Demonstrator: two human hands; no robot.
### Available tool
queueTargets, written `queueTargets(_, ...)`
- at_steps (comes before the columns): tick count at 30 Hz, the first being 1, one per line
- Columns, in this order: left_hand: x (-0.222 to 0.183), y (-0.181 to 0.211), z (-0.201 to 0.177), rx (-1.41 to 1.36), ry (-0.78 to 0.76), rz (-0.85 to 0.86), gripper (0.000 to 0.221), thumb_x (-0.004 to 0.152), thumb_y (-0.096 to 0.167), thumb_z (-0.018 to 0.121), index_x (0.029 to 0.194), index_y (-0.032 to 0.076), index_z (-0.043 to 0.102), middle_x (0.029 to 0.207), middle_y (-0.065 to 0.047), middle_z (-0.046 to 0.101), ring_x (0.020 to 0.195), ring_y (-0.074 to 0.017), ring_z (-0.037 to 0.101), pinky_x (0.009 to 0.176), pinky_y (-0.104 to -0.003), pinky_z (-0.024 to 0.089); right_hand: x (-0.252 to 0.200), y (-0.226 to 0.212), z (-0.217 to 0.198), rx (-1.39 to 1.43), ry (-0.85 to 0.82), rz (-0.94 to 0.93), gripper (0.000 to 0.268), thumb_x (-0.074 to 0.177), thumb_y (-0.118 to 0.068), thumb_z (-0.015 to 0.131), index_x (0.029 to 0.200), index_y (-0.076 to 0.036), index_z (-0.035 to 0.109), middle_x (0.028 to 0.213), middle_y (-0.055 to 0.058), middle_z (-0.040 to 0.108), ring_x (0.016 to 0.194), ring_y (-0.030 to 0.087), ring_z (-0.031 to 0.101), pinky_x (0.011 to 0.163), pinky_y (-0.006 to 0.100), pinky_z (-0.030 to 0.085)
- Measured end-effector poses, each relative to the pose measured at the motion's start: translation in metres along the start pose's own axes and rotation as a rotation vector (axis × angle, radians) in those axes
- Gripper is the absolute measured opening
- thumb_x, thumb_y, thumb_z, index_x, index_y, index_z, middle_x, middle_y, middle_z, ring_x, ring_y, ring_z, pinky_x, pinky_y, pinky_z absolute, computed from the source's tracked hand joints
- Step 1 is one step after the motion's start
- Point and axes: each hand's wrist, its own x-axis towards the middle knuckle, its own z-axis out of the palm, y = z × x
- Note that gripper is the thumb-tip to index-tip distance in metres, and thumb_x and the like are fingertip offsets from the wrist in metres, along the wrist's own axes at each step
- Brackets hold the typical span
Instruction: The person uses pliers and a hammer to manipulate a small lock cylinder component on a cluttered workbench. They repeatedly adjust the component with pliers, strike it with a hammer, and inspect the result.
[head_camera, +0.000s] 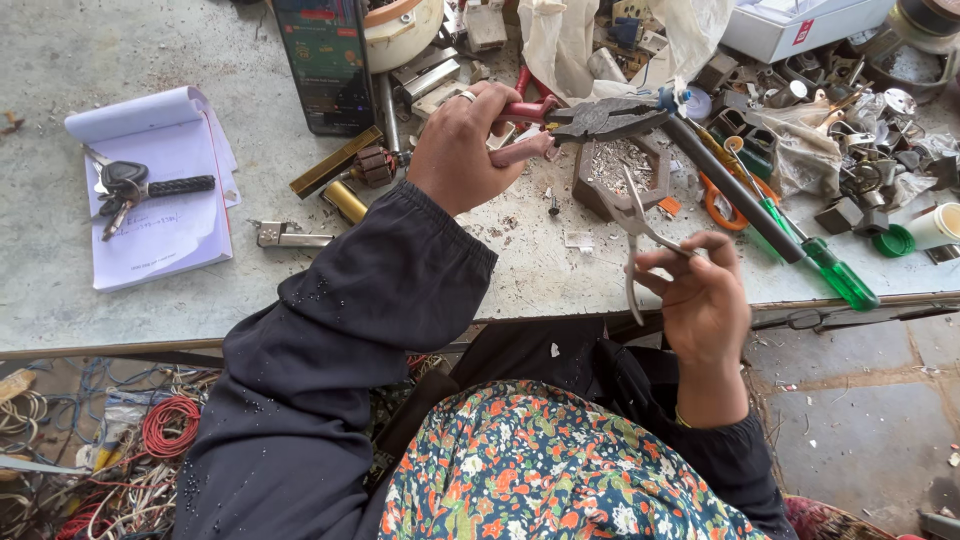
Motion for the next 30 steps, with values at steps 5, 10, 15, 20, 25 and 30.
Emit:
queueTargets(5, 0.0, -0.001, 0.0, 0.036, -0.004, -0.002, 0.046, 0.091, 0.044, 0.084, 0.111, 0.007, 0.064, 0.079, -0.003, 0.055, 0.066, -0.0196, 0.057, 0.064, -0.041, 0.047, 0.0, -0.007, 0.012, -0.003, 0.024, -0.071, 0.017, 0.107, -0.009, 0.043, 0.122, -0.006, 0.051, 0.124, 0.027, 0.068, 0.127, 0.04, 0.064, 0.117, 0.061, 0.047)
queueTargets(10, 0.0, -0.003, 0.001, 0.077, -0.04, 0.037, 0.052, 0.093, 0.049, 0.083, 0.111, 0.005, 0.063, 0.083, -0.007, 0.06, 0.067, -0.0235, 0.061, 0.067, -0.043, 0.049, -0.005, -0.017, 0.014, -0.015, -0.107, -0.265, 0.021, 0.106, -0.015, 0.045, 0.123, -0.006, 0.052, 0.131, 0.027, 0.067, 0.136, 0.036, 0.061, 0.124, 0.064, 0.038)
queueTargets(15, -0.003, -0.005, 0.007, 0.132, -0.059, 0.056, 0.054, 0.09, 0.048, 0.084, 0.113, 0.004, 0.063, 0.083, -0.011, 0.064, 0.073, -0.0281, 0.065, 0.072, -0.046, 0.052, -0.001, -0.013, 0.019, -0.322, -0.09, -0.495, 0.014, 0.111, -0.012, 0.049, 0.125, -0.012, 0.052, 0.132, 0.027, 0.065, 0.136, 0.036, 0.06, 0.109, 0.053, 0.037)
queueTargets(20, -0.004, -0.004, 0.008, 0.129, -0.097, 0.052, 0.044, 0.084, 0.035, 0.082, 0.112, 0.006, 0.063, 0.082, -0.009, 0.064, 0.075, -0.0269, 0.065, 0.073, -0.046, 0.051, -0.005, -0.004, 0.034, -0.655, -0.129, -0.674, 0.012, 0.113, -0.009, 0.049, 0.125, -0.012, 0.05, 0.143, 0.021, 0.054, 0.145, 0.037, 0.052, 0.129, 0.055, 0.033)
queueTargets(25, -0.002, 0.004, 0.008, 0.049, -0.171, -0.034, 0.039, 0.088, 0.036, 0.081, 0.11, 0.009, 0.064, 0.08, -0.008, 0.064, 0.072, -0.0255, 0.062, 0.07, -0.044, 0.05, -0.006, -0.002, 0.044, -0.787, -0.142, -0.686, 0.013, 0.112, -0.008, 0.049, 0.125, -0.009, 0.049, 0.152, 0.013, 0.043, 0.149, 0.04, 0.048, 0.13, 0.054, 0.034)
queueTargets(30, -0.001, 0.008, 0.004, 0.045, -0.154, -0.001, 0.042, 0.09, 0.044, 0.079, 0.109, 0.009, 0.064, 0.078, -0.006, 0.063, 0.072, -0.0228, 0.062, 0.07, -0.043, 0.049, 0.001, 0.004, 0.042, -0.889, -0.113, -0.671, 0.015, 0.112, -0.009, 0.052, 0.126, -0.01, 0.05, 0.148, 0.01, 0.038, 0.15, 0.041, 0.046, 0.129, 0.052, 0.033)
